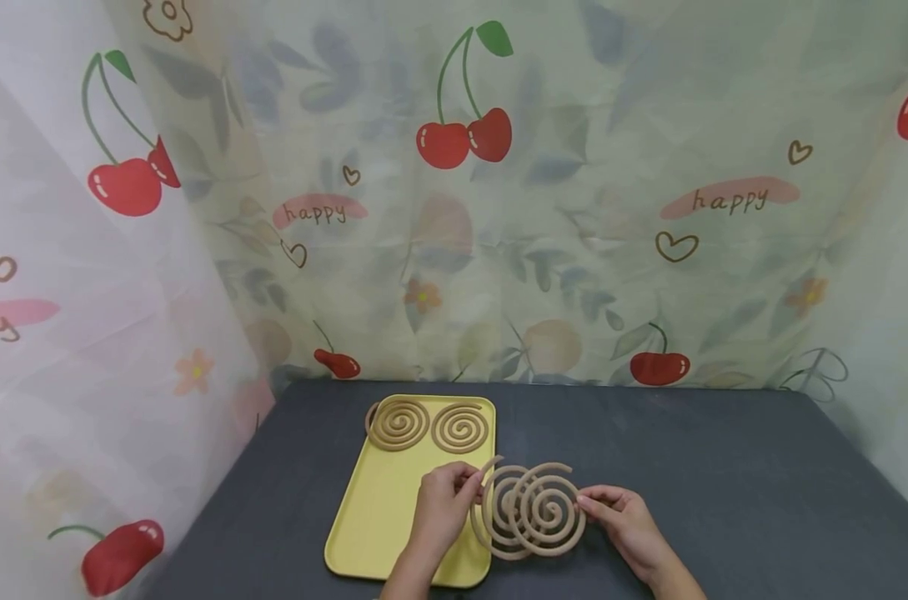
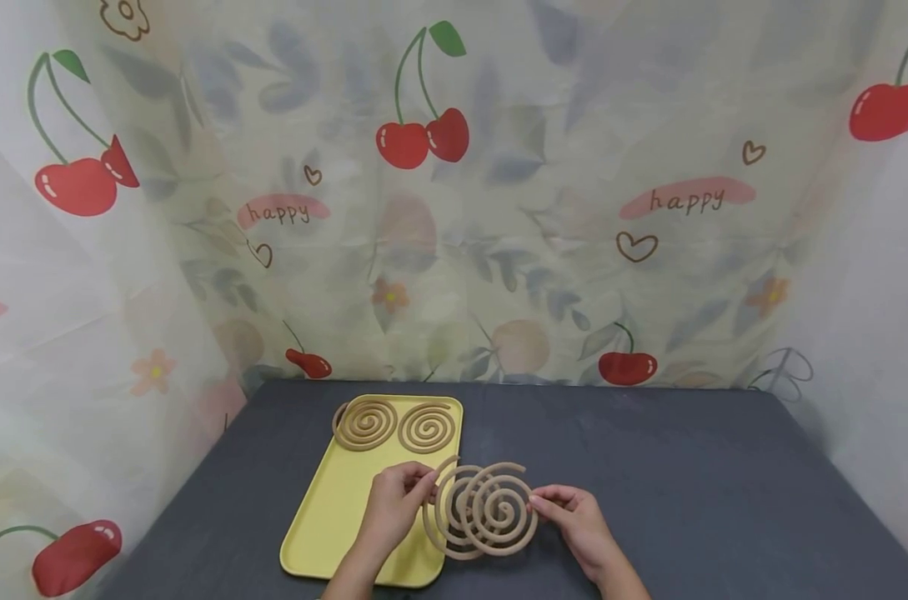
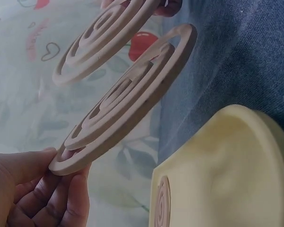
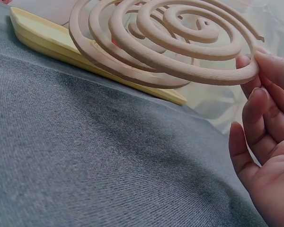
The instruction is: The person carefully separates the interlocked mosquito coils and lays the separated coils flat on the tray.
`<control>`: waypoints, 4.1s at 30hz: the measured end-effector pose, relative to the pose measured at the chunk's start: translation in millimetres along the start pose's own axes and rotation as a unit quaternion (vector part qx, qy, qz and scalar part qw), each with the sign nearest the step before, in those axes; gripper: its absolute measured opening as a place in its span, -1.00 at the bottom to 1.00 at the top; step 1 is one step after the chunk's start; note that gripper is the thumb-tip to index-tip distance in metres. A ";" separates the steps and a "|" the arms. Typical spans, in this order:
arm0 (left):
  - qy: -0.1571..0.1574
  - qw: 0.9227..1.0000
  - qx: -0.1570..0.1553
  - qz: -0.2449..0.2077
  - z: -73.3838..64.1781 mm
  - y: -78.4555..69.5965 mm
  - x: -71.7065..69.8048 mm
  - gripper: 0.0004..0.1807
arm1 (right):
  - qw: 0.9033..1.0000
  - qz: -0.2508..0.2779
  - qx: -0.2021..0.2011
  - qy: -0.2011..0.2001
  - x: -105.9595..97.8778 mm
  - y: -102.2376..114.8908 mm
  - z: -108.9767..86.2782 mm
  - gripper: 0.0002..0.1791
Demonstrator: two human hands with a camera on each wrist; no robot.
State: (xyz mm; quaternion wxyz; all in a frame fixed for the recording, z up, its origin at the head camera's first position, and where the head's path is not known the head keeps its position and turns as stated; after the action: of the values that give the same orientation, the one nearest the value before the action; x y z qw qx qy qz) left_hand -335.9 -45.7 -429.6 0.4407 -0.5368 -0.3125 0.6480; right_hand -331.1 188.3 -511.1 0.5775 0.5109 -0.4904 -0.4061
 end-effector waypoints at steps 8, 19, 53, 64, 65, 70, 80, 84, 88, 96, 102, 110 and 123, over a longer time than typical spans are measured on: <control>-0.014 1.000 -0.015 0.008 3.0 6.9 -11.2 -0.84 | 1.000 -0.004 -0.006 -0.010 -0.6 2.2 -0.9 -0.76; -0.050 0.998 -0.023 -0.021 7.7 20.8 -34.7 -0.79 | 1.000 -0.007 0.013 -0.012 -2.3 -3.5 0.7 -0.76; -0.216 0.960 -0.143 -0.104 1.1 96.2 -134.3 -0.77 | 1.000 -0.018 0.015 0.000 -0.2 -5.6 0.9 -0.76; -0.258 0.944 -0.167 -0.122 -7.0 115.3 -149.2 -0.76 | 1.000 -0.019 0.003 0.021 1.2 -6.0 1.0 -0.75; -0.258 0.943 -0.168 -0.123 -7.3 116.7 -149.9 -0.75 | 1.000 -0.019 0.005 0.023 1.4 -6.3 1.0 -0.75; -0.257 0.945 -0.168 -0.109 -8.3 121.2 -153.8 -0.75 | 1.000 -0.019 0.001 0.022 1.9 -5.7 0.9 -0.75; -0.263 0.944 -0.192 -0.057 -12.9 127.6 -163.0 -0.76 | 1.000 -0.025 0.006 0.015 1.5 -6.2 0.4 -0.75; -0.260 0.942 -0.206 -0.053 -13.4 132.9 -163.6 -0.76 | 0.999 -0.028 0.014 0.010 0.4 -6.7 0.8 -0.76; -0.257 0.943 -0.206 -0.054 -13.4 134.9 -162.6 -0.76 | 0.999 -0.031 0.022 0.006 -0.2 -7.2 0.8 -0.78; -0.254 0.945 -0.203 -0.048 -14.0 136.9 -163.1 -0.75 | 0.999 -0.030 0.023 0.009 2.0 -5.1 -0.4 -0.79; -0.255 0.942 -0.212 -0.047 -15.3 140.4 -164.8 -0.75 | 0.999 -0.030 0.023 0.007 2.1 -4.8 -0.5 -0.78; -0.261 0.941 -0.207 -0.061 -16.3 141.3 -165.0 -0.74 | 0.999 -0.030 0.027 0.007 1.9 -5.8 -0.3 -0.80; -0.262 0.939 -0.215 -0.059 -17.7 145.6 -167.3 -0.73 | 0.999 -0.028 0.034 0.005 0.8 -7.6 0.8 -0.80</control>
State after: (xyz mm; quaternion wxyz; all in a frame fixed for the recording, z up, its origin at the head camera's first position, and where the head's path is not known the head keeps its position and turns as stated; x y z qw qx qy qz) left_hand -347.1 -259.2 -491.2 0.2549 -0.4105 -0.5801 0.6558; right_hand -331.5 186.2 -518.5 0.5505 0.5461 -0.4867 -0.4024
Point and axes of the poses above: each hand's wrist, its own z-axis towards the middle knuckle, its own x-axis out of the palm, y = z × x, the point moved 10 cm from there along z, towards the middle knuckle, and after that the axes turned 2 degrees about -z, right-handed, at the moved point
